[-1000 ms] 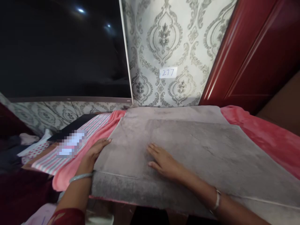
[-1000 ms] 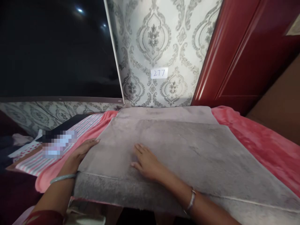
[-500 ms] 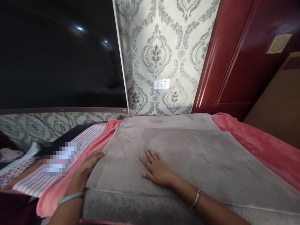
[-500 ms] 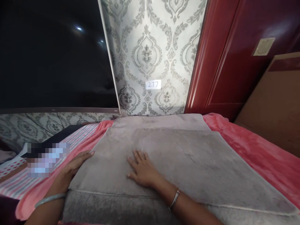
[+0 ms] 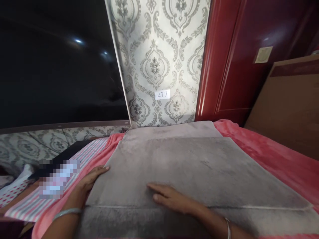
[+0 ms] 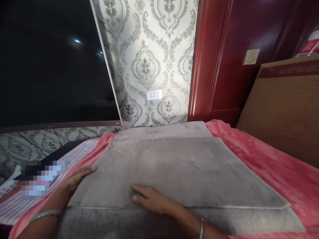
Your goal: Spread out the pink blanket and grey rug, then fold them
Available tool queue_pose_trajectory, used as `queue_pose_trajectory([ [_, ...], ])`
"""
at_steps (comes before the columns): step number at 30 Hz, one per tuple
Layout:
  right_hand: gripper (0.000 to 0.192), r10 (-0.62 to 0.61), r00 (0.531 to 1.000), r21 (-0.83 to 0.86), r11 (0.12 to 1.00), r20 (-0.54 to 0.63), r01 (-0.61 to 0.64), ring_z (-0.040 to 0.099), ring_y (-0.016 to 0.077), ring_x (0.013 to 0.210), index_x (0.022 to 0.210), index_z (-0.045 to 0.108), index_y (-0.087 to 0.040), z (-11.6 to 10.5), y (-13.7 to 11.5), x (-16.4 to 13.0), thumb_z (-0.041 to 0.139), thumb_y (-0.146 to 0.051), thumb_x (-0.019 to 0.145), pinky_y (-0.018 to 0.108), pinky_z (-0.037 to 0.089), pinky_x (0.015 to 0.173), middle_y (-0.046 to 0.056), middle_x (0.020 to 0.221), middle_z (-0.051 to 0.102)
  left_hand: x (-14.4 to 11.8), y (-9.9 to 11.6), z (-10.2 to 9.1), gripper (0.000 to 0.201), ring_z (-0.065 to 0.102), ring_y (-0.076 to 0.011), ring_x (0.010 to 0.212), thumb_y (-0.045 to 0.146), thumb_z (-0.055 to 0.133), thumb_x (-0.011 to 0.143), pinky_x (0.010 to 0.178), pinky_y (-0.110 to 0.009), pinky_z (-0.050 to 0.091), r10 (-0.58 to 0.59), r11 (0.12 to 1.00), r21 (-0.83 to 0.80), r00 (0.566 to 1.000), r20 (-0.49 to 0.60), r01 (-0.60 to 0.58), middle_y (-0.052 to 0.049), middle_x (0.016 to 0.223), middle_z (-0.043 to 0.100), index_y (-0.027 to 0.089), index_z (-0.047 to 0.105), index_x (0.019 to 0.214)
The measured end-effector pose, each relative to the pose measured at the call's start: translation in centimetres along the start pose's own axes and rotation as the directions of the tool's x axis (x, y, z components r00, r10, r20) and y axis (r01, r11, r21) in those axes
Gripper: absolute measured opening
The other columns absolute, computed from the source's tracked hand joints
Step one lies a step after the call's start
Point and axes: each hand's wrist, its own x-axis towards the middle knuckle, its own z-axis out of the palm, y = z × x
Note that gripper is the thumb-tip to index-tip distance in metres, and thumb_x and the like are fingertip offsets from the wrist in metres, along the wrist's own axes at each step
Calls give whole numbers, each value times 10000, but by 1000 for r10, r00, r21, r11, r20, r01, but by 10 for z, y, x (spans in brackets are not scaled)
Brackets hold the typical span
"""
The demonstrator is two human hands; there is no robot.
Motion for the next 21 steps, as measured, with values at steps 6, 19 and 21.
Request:
queue_pose_trajectory([
  [6, 883, 200, 957, 550, 834, -211, -53, 561, 301, 1263, 1509, 423, -192, -17, 27, 13, 619, -713, 823, 488, 468, 1050, 184, 1540, 403, -12, 50, 19, 670, 725, -358, 874, 398, 917, 490, 760, -409, 585, 42, 989, 133, 983, 180, -67, -155, 986, 760, 167, 726, 1088],
  [19, 697, 341, 812, 724, 675, -475, 140, 619, 221, 1192, 1531, 271, -209, -109, 38, -20, 220, -639, 984, 431, 511, 995, 169, 1541, 393, -18, 130, 306, 408, 689, -250, 772, 178, 730, 626, 637, -300, 532, 322, 756, 308, 737, 594, -578, -77, 902, 741, 147, 734, 1033],
  [21, 743, 398, 793, 725, 684, -461, 78, 659, 227, 1109, 1455, 403, -184, -113, 51, -35, 189, -690, 955, 406, 539, 940, 165, 1433, 523, -15, 94, 342, 565, 649, -207, 578, 269, 732, 684, 545, -298, 506, 173, 796, 346, 735, 656, -496, -57, 759, 707, 140, 653, 1228],
])
